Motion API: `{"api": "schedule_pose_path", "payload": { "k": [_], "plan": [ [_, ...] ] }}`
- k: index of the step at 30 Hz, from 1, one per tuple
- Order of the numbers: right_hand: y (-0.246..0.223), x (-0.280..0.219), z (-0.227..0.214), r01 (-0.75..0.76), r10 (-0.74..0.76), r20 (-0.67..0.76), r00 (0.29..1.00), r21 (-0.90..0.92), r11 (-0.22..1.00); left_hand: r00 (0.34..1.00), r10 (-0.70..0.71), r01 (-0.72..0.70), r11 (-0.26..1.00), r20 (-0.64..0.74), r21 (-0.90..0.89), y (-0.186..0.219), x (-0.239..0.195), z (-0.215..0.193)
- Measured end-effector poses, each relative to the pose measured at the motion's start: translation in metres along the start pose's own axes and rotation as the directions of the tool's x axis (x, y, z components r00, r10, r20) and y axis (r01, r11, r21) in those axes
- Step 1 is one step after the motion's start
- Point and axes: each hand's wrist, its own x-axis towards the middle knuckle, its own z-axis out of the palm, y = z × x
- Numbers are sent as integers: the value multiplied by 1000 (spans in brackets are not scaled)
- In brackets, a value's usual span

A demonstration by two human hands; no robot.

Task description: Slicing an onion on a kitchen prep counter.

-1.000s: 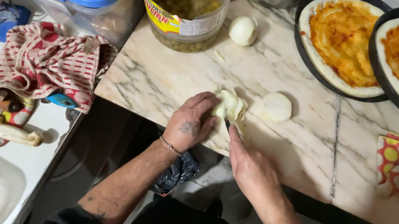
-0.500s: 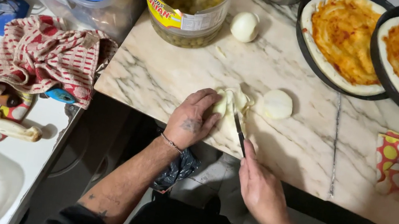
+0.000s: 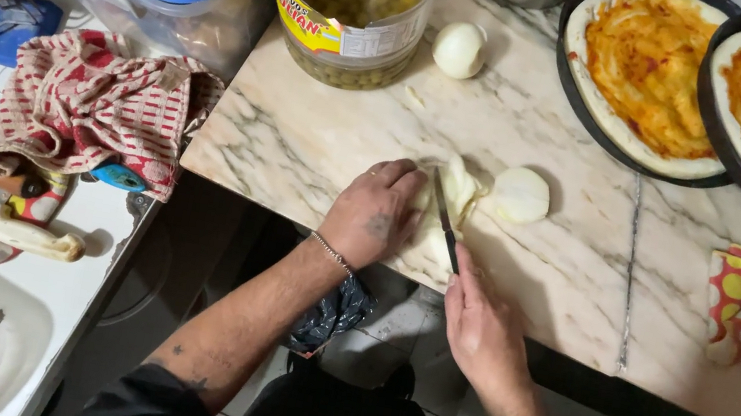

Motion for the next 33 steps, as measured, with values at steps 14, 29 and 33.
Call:
{"api": "schedule_pose_path", "payload": {
  "k": [14, 29, 33],
  "plan": [
    [-9, -8, -1, -72, 74, -41, 996, 39, 997, 994, 41, -44, 999, 102, 24, -5, -29, -43],
    [-8, -4, -2, -63, 58, -52, 997, -101, 993, 999, 44, -44, 993, -5, -108, 3, -16, -21],
    [1, -7, 5, 4, -6, -71, 997, -27, 1000, 999, 24, -17, 990, 47, -140, -9, -17, -20]
  ]
}}
